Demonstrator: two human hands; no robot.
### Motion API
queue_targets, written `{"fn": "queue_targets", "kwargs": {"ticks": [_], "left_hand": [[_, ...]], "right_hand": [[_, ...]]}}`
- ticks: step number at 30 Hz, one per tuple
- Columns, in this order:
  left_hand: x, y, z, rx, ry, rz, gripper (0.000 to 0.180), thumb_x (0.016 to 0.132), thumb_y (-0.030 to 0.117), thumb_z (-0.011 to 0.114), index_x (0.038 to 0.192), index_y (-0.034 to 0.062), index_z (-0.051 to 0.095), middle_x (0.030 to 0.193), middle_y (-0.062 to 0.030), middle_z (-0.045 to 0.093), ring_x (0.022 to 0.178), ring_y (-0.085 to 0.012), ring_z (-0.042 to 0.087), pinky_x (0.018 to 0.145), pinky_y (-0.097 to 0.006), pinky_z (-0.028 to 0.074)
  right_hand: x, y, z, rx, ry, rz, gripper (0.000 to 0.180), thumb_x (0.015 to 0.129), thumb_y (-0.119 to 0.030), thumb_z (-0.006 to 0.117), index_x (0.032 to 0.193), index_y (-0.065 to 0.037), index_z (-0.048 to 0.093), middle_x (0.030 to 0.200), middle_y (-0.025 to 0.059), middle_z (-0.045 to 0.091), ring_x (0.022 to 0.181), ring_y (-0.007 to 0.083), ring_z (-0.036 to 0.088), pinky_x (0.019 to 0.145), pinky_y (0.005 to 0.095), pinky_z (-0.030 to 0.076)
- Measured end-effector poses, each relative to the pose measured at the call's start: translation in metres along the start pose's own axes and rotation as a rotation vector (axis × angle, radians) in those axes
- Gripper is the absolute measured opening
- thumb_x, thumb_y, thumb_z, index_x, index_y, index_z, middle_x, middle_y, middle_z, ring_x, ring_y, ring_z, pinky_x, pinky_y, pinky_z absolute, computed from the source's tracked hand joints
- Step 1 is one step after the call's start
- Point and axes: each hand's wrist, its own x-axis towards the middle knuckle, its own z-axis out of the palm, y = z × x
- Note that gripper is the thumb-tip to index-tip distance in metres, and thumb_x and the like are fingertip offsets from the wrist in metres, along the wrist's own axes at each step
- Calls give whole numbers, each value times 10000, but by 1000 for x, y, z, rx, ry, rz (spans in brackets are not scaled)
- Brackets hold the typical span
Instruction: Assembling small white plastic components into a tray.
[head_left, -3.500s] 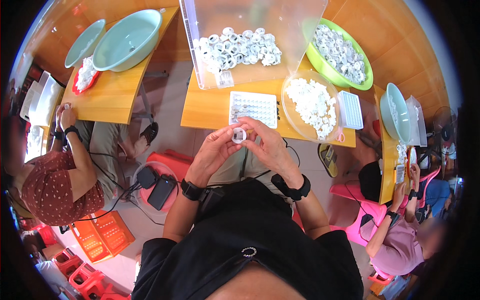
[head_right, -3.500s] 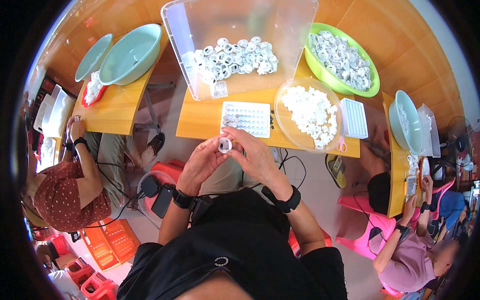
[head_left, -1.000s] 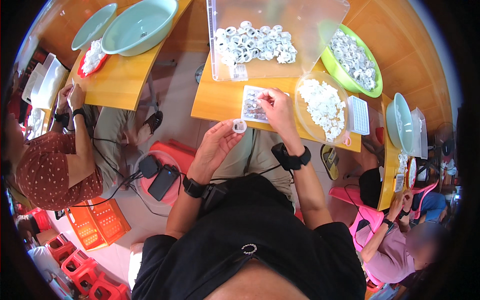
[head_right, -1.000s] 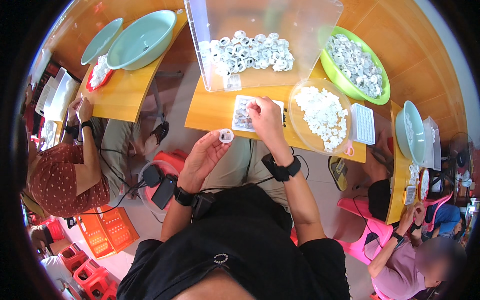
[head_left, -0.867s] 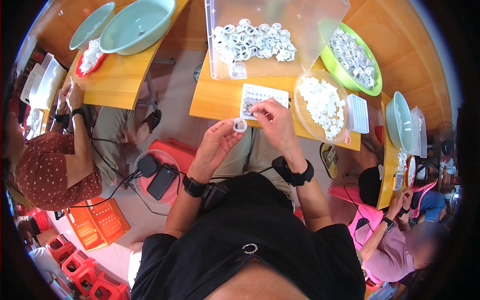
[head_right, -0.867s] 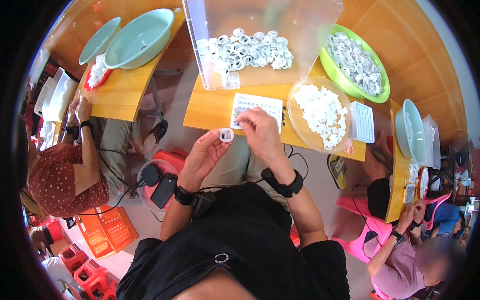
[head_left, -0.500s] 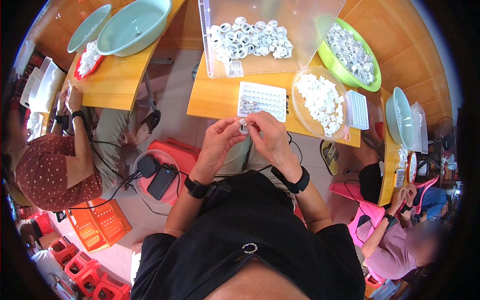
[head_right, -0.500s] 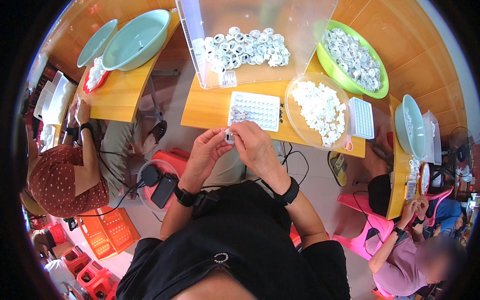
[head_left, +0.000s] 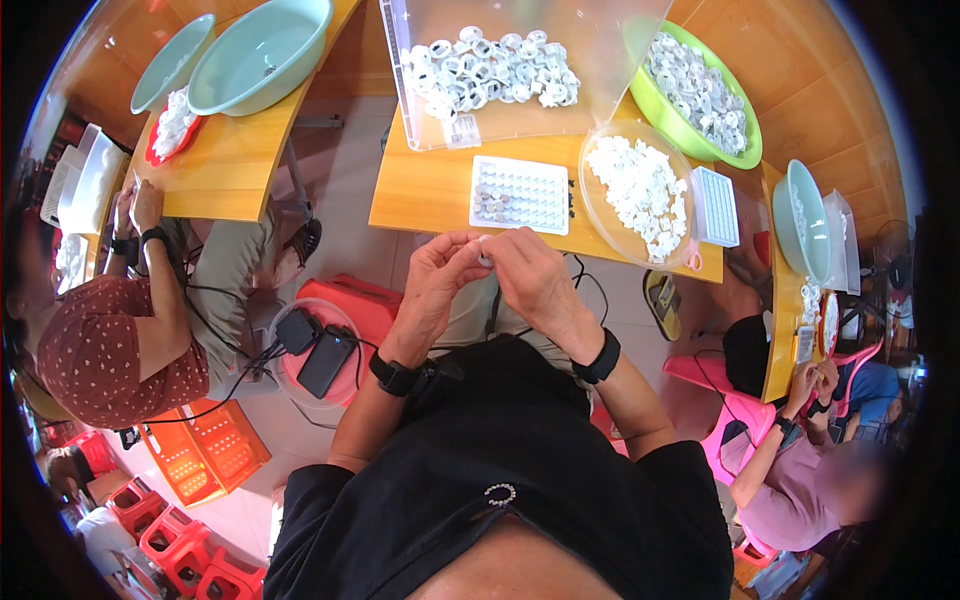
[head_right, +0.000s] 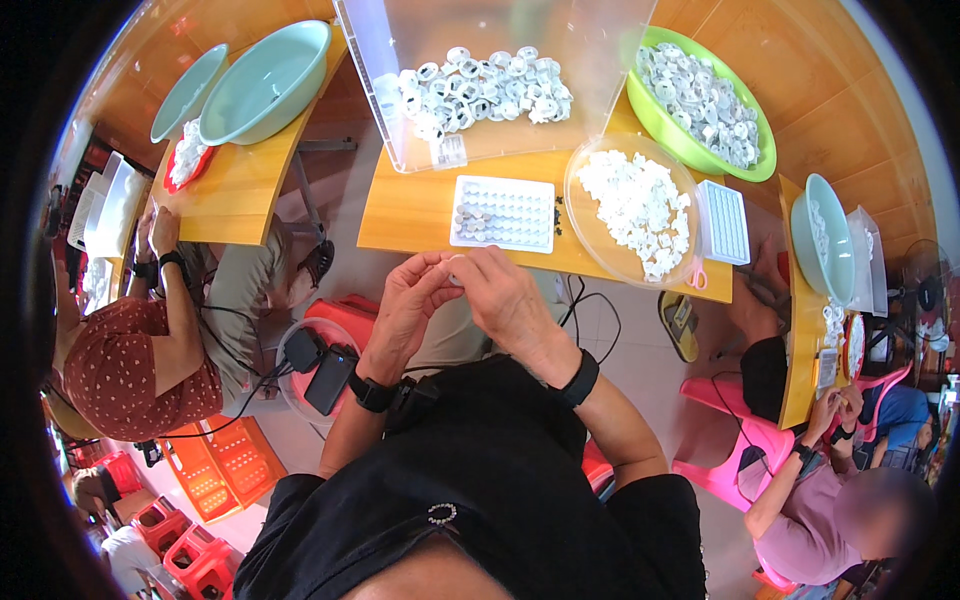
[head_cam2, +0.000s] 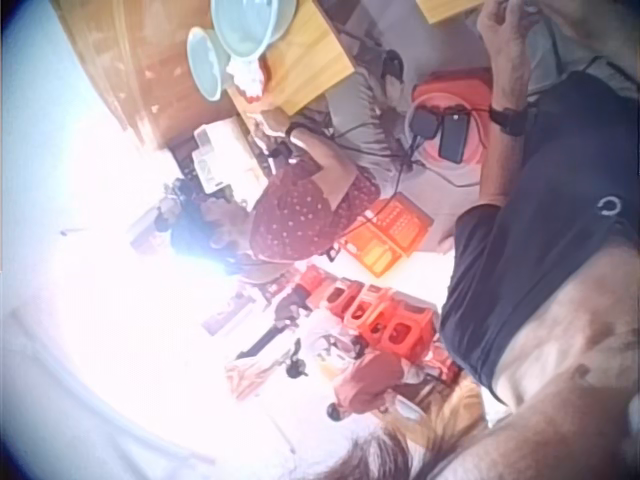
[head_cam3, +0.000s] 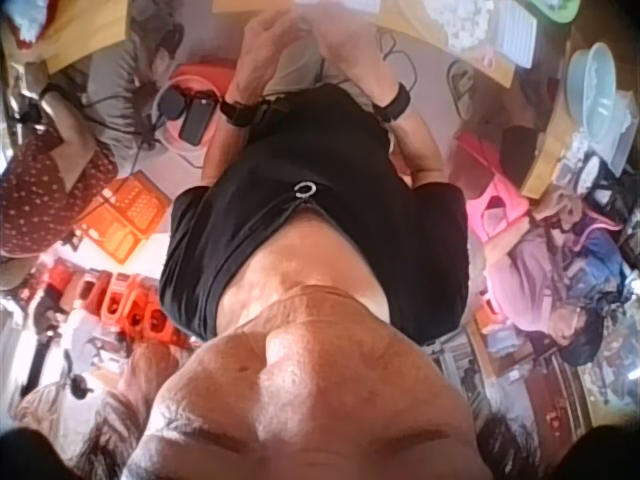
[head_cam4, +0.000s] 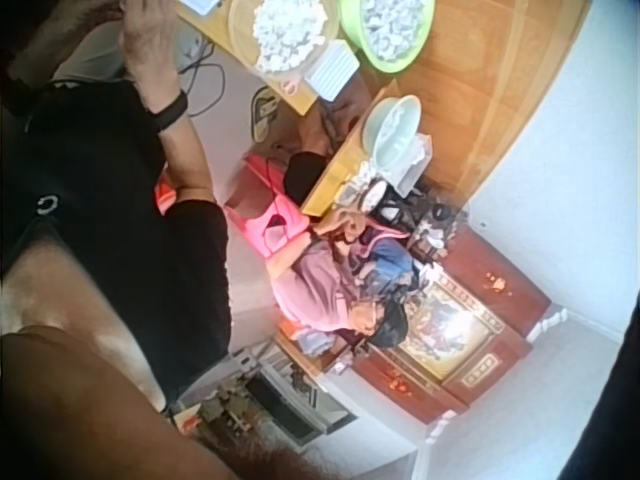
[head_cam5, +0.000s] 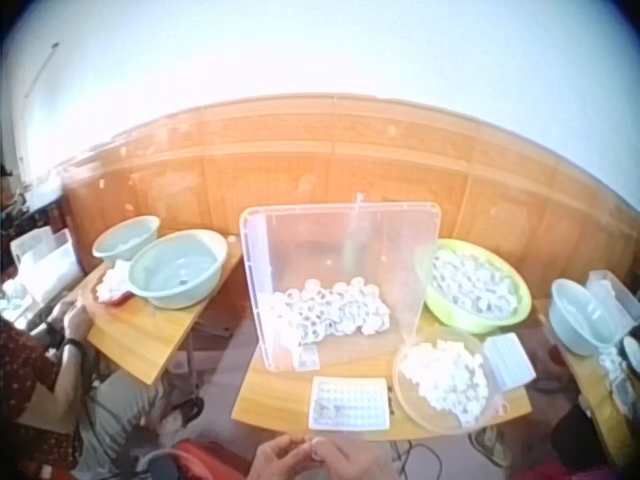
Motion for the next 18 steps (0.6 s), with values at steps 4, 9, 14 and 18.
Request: {"fn": "queue_targets", "kwargs": {"ticks": [4,9,14,18], "left_hand": [[1,3,3,-29,-14,5,181,894,99,549,1039,1,594,977,-55,618,834,-108,603,735,-248,524],[1,4,3,35,-19,31,178,892,99,552,1032,-1,600,978,-61,622,832,-106,603,728,-241,521],[2,1,1,64,-5,28,193,875,113,586,1026,-5,615,940,-57,637,807,-97,605,702,-224,510],[2,6,3,25,-30,-1,195,880,116,580,1030,-4,616,940,-58,638,815,-97,603,710,-223,509]], "right_hand": [[0,3,-1,12,44,22,285,660,61,570,929,-22,527,800,107,527,761,287,530,655,364,462],[1,0,0,-12,57,-24,269,676,65,562,930,-16,521,792,109,523,747,284,522,646,368,454],[1,6,0,41,14,-10,255,697,70,558,935,-17,536,774,101,525,745,281,527,631,359,451],[1,10,-4,433,33,387,159,727,82,589,853,-13,574,730,113,530,707,271,565,604,316,462]]}}
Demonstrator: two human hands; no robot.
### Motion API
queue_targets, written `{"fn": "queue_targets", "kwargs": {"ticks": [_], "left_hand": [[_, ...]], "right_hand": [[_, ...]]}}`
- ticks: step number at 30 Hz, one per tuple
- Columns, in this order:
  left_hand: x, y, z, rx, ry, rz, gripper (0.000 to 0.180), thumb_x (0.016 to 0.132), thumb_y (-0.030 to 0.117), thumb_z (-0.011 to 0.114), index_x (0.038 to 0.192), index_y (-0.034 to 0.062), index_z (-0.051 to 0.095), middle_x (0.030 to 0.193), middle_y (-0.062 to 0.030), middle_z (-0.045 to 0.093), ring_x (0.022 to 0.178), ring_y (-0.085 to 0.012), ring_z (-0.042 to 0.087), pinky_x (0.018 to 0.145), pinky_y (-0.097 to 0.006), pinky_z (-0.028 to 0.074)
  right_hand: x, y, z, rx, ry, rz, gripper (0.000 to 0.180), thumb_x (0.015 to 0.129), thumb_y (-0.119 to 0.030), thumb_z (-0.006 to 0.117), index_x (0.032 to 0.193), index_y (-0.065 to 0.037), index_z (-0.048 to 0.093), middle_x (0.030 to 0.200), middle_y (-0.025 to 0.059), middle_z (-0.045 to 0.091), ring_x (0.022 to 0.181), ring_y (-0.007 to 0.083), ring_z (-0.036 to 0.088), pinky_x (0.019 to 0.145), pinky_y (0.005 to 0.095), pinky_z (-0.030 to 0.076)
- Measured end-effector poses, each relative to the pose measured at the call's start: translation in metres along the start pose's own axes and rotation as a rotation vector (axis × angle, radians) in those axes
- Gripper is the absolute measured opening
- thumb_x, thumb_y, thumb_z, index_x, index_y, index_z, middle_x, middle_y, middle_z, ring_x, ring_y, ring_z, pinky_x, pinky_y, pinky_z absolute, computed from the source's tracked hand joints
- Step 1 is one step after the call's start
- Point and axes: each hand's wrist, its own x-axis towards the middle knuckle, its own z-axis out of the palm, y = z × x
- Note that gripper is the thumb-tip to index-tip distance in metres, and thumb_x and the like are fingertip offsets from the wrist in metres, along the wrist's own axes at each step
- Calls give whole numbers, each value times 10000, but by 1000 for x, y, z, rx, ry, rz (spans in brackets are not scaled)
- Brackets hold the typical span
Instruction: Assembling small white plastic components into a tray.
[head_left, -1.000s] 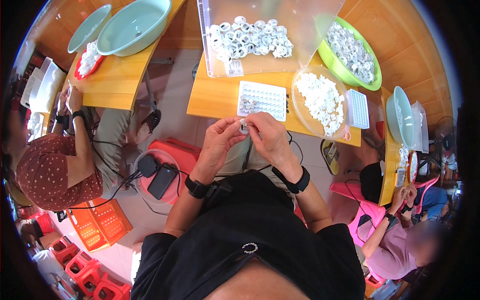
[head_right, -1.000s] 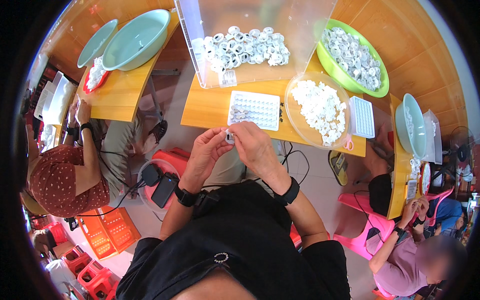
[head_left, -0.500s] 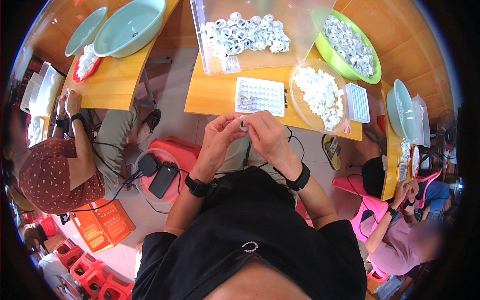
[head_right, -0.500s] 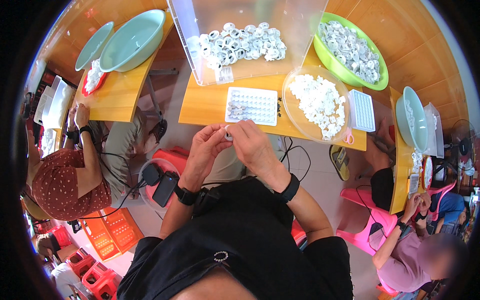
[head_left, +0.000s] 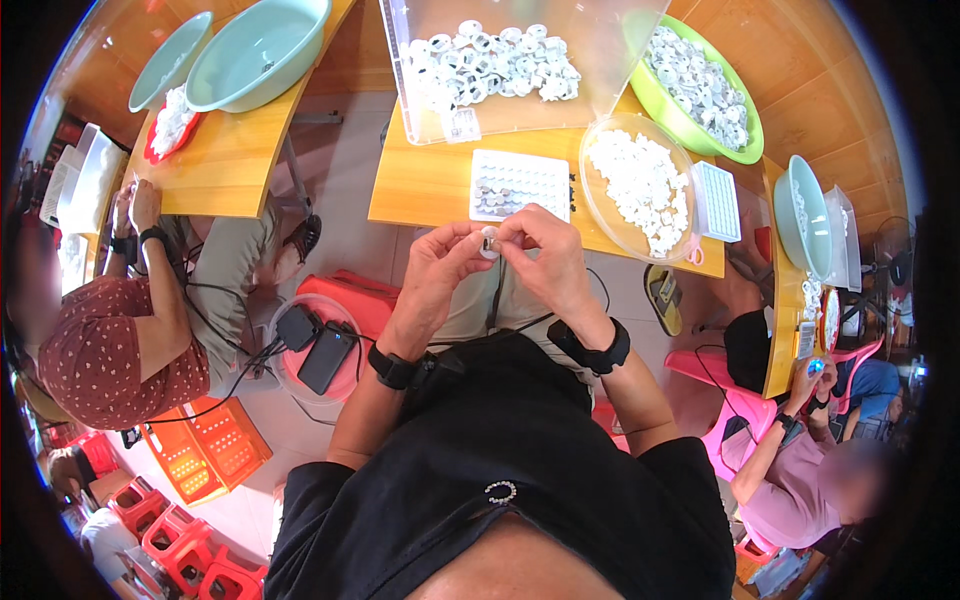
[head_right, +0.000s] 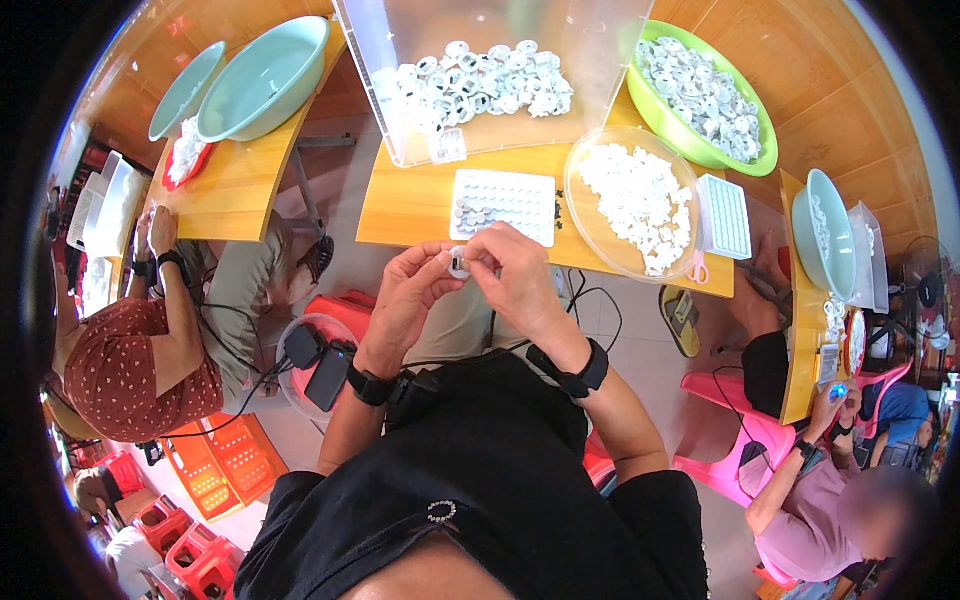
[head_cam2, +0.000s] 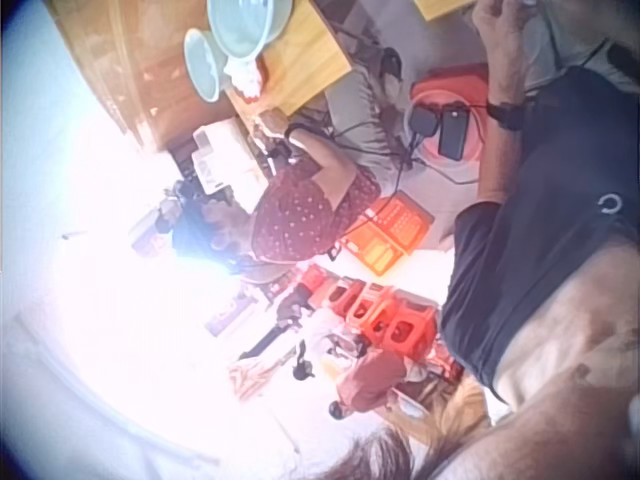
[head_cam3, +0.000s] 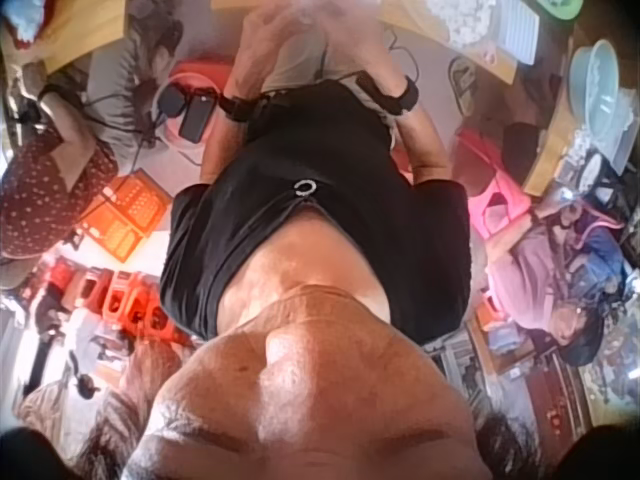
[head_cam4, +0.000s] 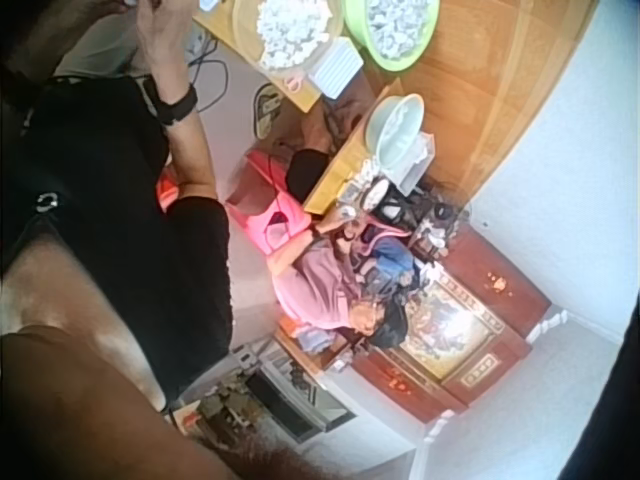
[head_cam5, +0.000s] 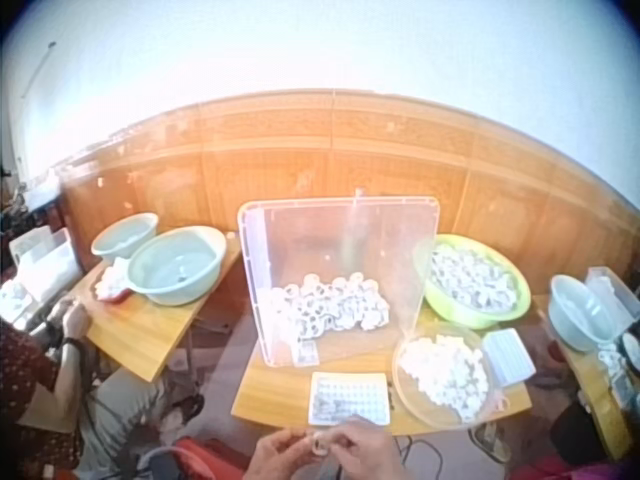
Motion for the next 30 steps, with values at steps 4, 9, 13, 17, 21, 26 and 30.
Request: {"fn": "queue_targets", "kwargs": {"ticks": [4,9,13,17,21,26,30], "left_hand": [[1,-2,-2,-57,-49,-7,201,902,114,540,1055,-7,589,962,-67,628,830,-109,611,734,-233,525],[3,-6,-3,-104,-42,-22,202,909,123,529,1057,-2,586,974,-66,624,846,-113,611,743,-234,524],[3,-6,-7,-214,-54,-56,194,910,118,527,1052,0,588,978,-72,627,846,-116,611,732,-238,519],[2,-4,-10,-199,-1,-52,195,914,117,519,1059,3,581,985,-77,627,852,-126,616,747,-245,520],[3,-6,-14,-188,24,-78,181,916,113,511,1049,2,567,985,-84,625,851,-144,621,750,-252,528],[1,-10,-14,-211,23,-82,172,914,112,515,1038,3,562,973,-92,627,839,-156,629,737,-251,536],[-1,-7,-14,-232,38,-63,174,909,113,525,1039,4,566,973,-92,629,837,-158,630,733,-250,537]], "right_hand": [[-4,3,2,-105,23,-95,139,733,76,598,846,-3,584,742,105,527,707,255,571,606,307,461],[-11,0,8,-323,95,-286,176,719,68,593,883,12,564,816,124,509,761,297,538,629,346,444],[-16,-4,9,-265,116,-280,191,722,73,585,904,17,572,820,129,515,741,307,538,638,353,445],[0,14,-6,-197,268,-72,129,747,20,585,875,6,601,793,123,544,711,293,551,619,350,442],[21,42,-9,-431,286,-9,65,767,-67,591,810,-27,617,760,120,559,726,280,569,620,373,449],[38,52,8,-511,186,34,63,763,-105,596,787,-55,625,791,121,565,765,298,570,659,395,462],[40,53,12,-541,137,44,43,757,-87,591,762,-47,605,803,121,562,784,310,560,671,404,464]]}}
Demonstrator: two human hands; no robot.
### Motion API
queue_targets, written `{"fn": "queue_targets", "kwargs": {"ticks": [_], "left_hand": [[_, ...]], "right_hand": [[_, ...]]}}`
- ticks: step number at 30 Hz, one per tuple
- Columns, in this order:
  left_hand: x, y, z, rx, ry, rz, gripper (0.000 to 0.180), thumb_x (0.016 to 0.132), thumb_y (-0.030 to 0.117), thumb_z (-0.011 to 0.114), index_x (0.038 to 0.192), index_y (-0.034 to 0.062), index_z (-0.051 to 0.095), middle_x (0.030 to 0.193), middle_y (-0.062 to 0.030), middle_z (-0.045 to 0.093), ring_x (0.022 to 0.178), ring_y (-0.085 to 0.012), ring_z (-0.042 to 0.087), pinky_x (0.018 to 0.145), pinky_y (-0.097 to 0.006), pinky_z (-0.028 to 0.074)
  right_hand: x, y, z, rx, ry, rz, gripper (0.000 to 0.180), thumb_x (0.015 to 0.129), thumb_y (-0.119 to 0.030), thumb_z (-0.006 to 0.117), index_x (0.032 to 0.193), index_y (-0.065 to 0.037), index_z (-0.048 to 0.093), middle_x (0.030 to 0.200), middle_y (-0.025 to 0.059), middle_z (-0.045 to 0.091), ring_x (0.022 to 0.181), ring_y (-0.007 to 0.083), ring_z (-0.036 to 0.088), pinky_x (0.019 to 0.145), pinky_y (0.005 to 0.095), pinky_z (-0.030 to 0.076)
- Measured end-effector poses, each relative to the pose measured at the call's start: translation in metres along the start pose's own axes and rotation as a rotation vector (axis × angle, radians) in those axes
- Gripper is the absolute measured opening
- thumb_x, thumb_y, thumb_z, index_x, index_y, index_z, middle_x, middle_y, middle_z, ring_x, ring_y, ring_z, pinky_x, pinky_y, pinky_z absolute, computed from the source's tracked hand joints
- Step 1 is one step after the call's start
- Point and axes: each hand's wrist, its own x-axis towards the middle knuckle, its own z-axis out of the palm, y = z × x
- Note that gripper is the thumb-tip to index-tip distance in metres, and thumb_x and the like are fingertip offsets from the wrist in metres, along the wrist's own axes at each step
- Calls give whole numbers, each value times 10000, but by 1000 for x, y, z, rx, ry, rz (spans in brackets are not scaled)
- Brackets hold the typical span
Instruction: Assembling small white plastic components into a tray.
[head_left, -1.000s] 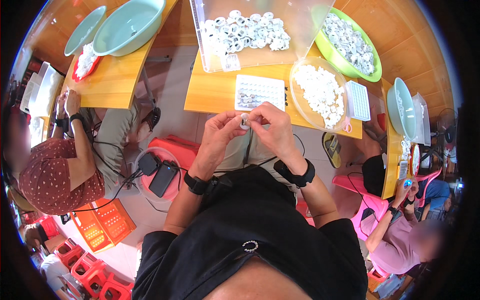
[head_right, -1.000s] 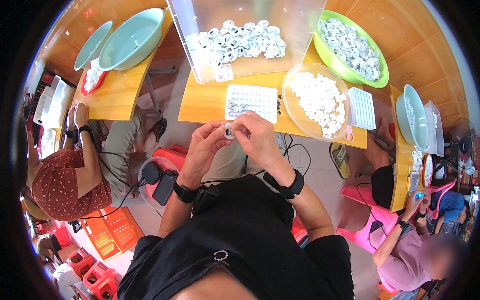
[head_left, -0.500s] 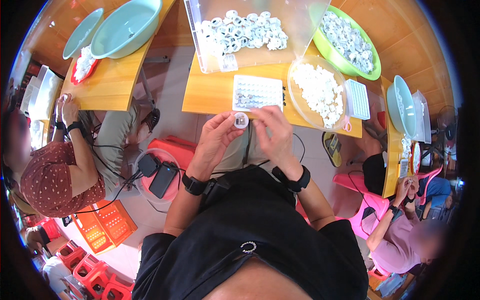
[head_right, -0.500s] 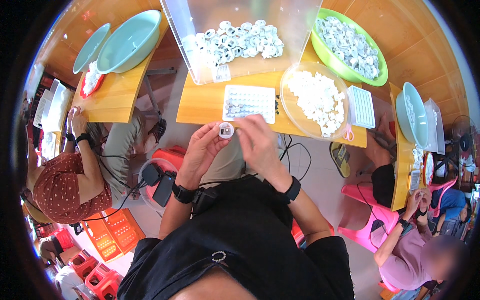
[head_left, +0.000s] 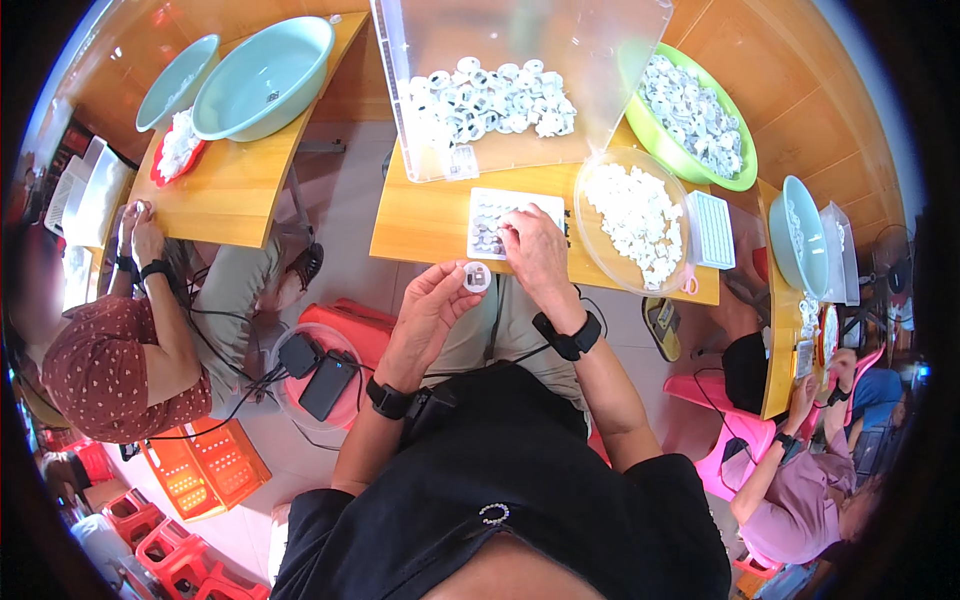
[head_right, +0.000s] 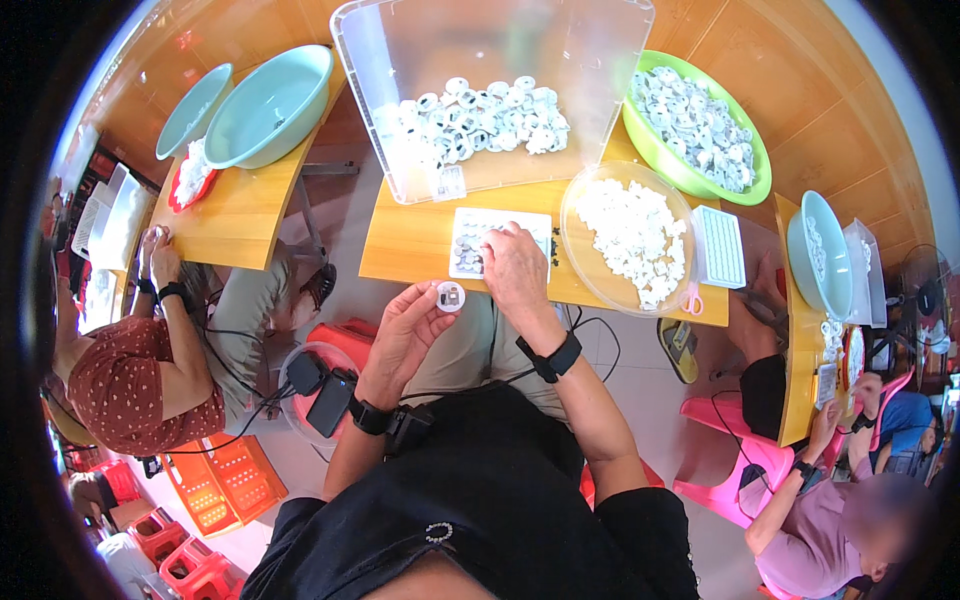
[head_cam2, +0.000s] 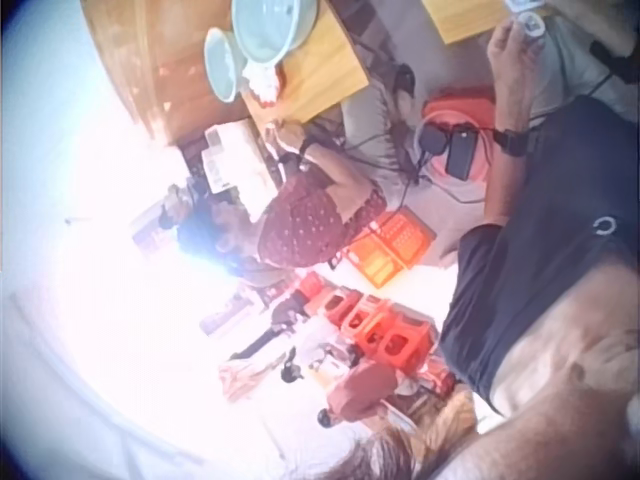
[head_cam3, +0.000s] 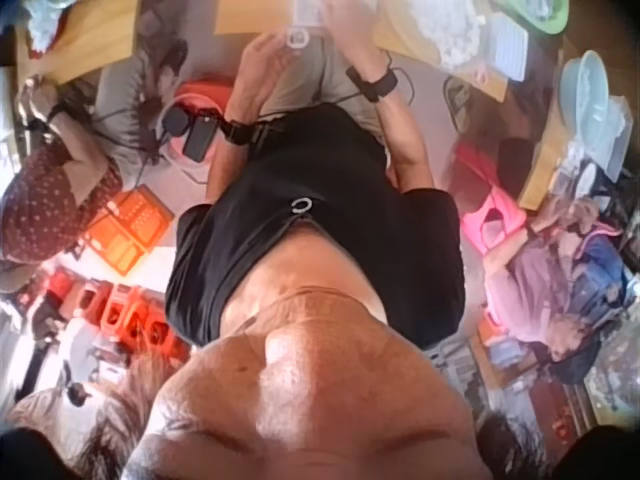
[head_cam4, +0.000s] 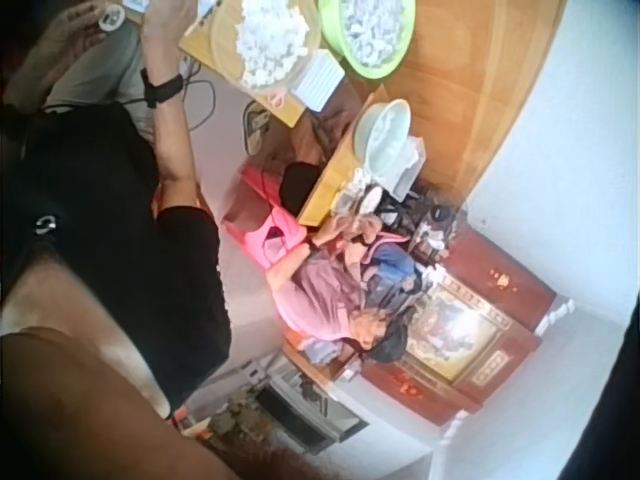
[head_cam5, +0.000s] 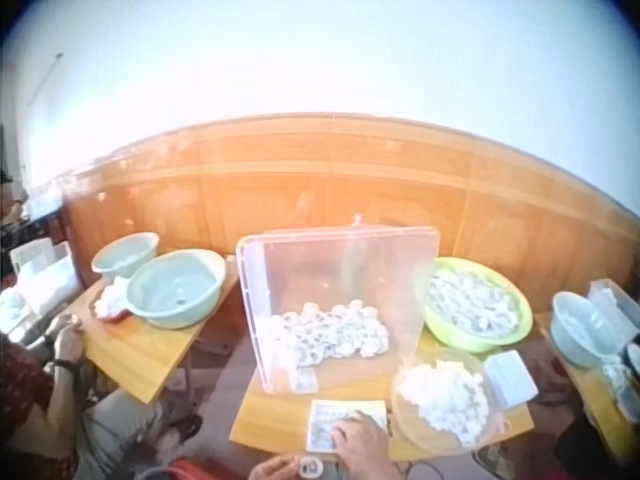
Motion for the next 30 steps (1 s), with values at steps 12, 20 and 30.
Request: {"fn": "queue_targets", "kwargs": {"ticks": [12,20,30], "left_hand": [[5,2,4,7,7,-15,198,910,120,529,1055,-8,572,957,-80,632,819,-130,628,724,-235,530],[7,-2,17,90,-46,15,189,899,109,549,1042,-7,589,968,-67,621,816,-106,608,720,-235,527],[6,-6,29,171,-54,14,171,907,109,532,1036,11,584,940,-49,623,793,-97,608,710,-234,523]], "right_hand": [[-14,-28,-39,482,-21,61,111,720,42,595,819,-4,577,771,128,551,742,289,562,618,344,461],[-39,-34,-40,342,114,-266,173,710,76,600,859,-6,567,799,121,562,755,296,565,639,349,468],[-50,-24,-44,254,130,-366,300,681,102,599,953,-10,541,848,123,557,758,295,547,643,360,458]]}}
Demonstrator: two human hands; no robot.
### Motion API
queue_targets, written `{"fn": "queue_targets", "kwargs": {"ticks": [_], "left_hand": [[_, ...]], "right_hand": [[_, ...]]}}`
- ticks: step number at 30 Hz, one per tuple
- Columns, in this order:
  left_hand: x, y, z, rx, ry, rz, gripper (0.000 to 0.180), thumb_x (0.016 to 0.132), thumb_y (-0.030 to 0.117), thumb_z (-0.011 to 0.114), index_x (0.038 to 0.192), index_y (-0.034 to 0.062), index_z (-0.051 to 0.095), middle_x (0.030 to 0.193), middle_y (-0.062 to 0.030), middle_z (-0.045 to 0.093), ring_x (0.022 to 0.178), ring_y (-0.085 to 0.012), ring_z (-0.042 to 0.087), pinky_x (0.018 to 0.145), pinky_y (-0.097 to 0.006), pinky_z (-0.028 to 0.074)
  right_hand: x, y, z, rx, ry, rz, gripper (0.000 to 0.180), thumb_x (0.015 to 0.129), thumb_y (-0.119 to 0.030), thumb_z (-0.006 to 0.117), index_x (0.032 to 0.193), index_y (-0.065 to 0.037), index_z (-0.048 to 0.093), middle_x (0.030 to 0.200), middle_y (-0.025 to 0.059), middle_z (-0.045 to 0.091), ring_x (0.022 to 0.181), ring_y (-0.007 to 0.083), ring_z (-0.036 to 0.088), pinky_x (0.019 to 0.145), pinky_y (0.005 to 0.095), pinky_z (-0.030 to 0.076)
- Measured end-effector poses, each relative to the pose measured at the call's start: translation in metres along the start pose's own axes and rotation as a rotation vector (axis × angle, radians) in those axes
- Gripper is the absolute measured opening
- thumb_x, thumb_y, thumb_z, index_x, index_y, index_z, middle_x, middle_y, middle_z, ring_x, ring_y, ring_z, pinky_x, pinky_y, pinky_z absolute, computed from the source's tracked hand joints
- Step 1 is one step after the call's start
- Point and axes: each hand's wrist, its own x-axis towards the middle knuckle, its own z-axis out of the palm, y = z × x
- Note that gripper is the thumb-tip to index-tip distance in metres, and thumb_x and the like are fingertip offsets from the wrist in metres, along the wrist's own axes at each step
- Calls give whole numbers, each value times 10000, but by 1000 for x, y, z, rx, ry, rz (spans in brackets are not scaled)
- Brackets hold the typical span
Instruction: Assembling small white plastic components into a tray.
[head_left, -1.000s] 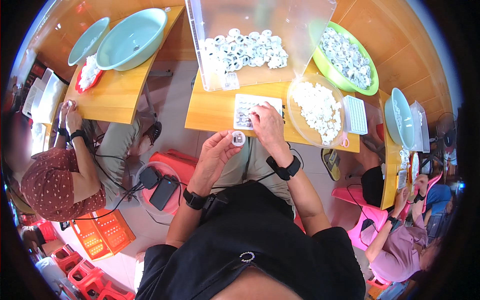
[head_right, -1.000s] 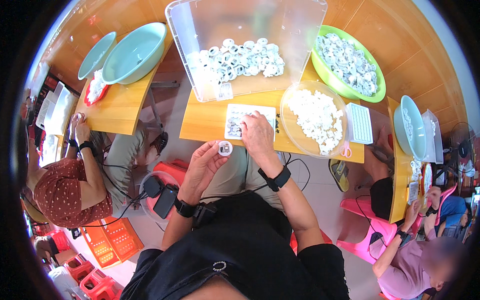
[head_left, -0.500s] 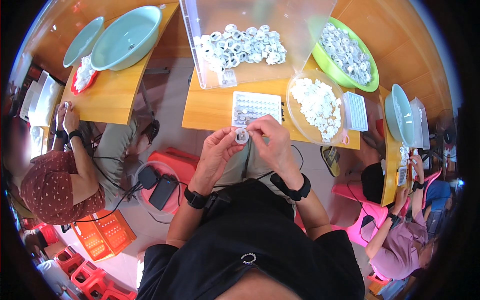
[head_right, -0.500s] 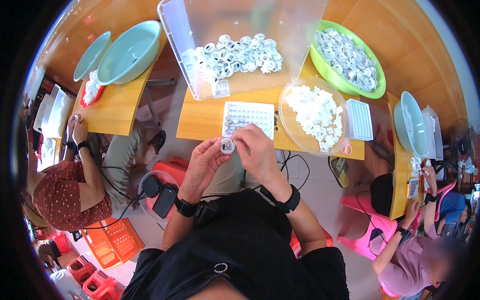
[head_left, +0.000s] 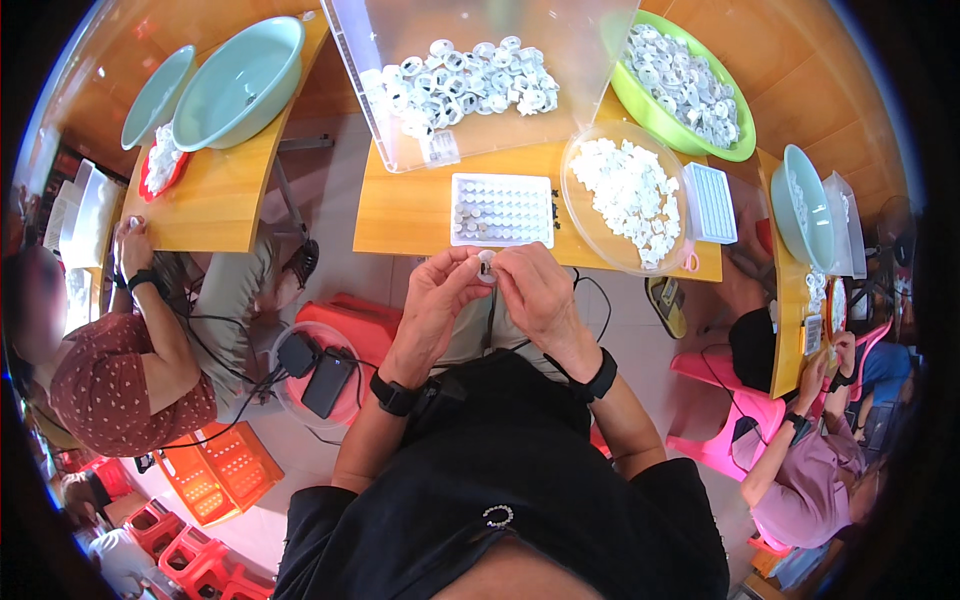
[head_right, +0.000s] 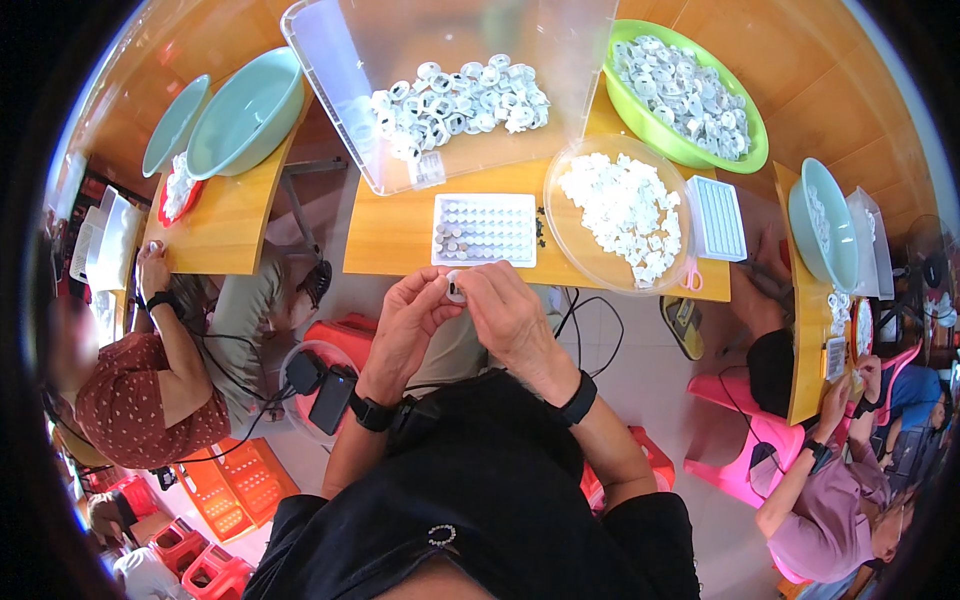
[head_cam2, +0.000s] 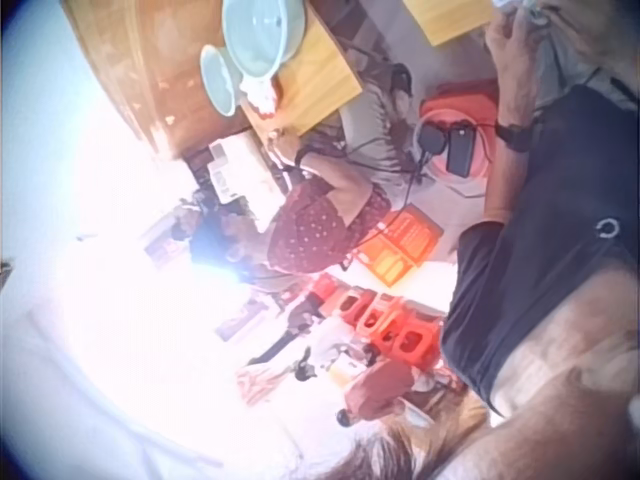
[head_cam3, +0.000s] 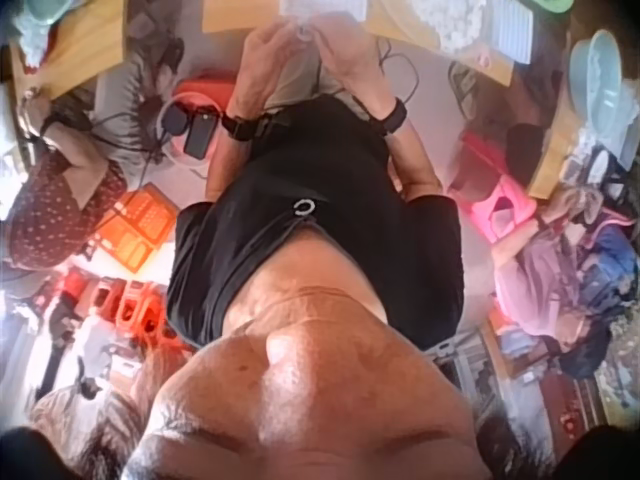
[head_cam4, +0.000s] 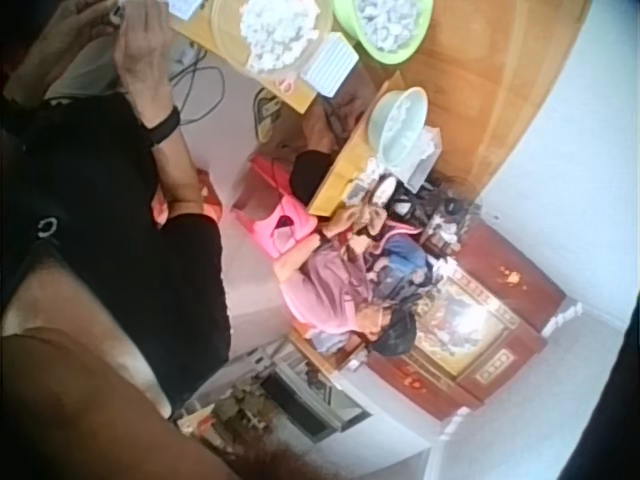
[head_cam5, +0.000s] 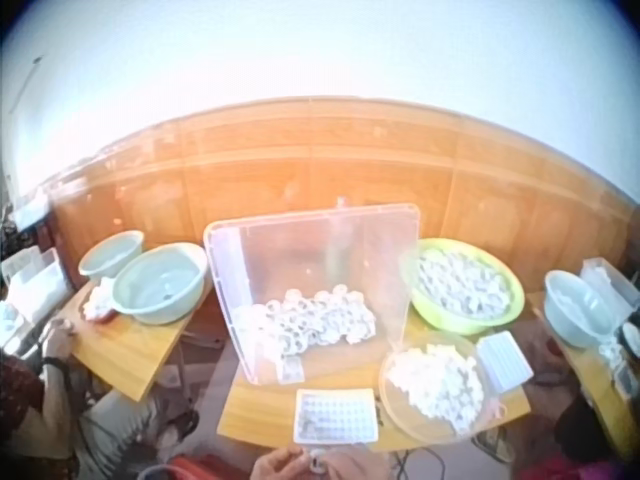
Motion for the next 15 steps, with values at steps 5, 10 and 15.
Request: {"fn": "queue_targets", "kwargs": {"ticks": [5,10,15], "left_hand": [[2,0,3,65,2,2,180,899,103,542,1039,-1,588,945,-53,622,789,-99,604,707,-235,520],[2,-2,1,132,-9,7,186,895,95,546,1044,-8,588,964,-64,621,811,-103,602,712,-229,516],[3,1,2,175,-44,32,190,897,96,544,1048,-10,587,972,-67,620,820,-100,600,715,-228,514]], "right_hand": [[4,-2,-7,-4,-19,-3,316,695,93,584,988,-9,525,856,120,557,776,294,537,667,359,453],[5,-1,-8,-7,-73,35,234,712,99,609,914,-6,554,796,123,573,709,279,574,597,330,467],[0,5,-6,270,-29,283,162,727,75,626,863,-2,582,792,100,568,695,225,584,602,297,476]]}}
